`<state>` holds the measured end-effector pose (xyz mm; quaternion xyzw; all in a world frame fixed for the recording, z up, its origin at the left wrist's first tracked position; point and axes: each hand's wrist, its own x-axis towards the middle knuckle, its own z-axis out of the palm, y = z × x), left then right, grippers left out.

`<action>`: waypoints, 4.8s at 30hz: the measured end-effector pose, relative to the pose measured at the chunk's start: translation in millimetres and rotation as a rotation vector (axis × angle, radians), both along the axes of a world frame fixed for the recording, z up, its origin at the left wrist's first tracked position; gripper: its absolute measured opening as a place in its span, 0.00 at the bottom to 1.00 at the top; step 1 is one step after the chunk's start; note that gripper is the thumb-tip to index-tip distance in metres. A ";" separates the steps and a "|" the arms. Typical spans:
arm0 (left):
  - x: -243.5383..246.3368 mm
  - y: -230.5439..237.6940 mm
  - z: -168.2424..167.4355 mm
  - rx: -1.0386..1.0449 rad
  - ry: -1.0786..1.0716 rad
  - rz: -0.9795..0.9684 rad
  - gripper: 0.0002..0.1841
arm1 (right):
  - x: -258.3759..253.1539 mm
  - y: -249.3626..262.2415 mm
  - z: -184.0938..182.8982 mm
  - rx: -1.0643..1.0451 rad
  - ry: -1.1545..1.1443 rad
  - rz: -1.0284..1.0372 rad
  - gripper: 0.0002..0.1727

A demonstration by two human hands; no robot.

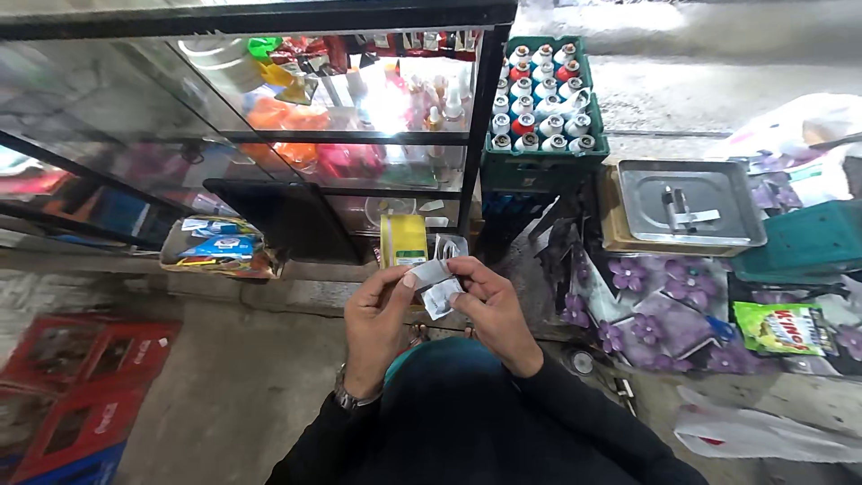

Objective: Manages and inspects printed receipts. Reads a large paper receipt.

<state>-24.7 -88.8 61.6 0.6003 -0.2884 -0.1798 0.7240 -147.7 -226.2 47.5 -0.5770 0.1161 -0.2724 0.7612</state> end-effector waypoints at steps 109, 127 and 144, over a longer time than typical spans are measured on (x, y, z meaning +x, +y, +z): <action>2.7 11.2 -7.2 0.266 0.070 -0.141 0.10 | -0.9 -24.9 3.3 -0.527 0.123 -0.438 0.06; -5.7 3.3 0.1 0.360 0.022 -0.319 0.31 | -12.7 -30.8 19.2 -0.351 0.252 -0.382 0.11; -11.4 16.3 7.5 0.261 0.014 -0.402 0.07 | -16.7 -30.6 36.9 -0.410 0.156 -0.422 0.11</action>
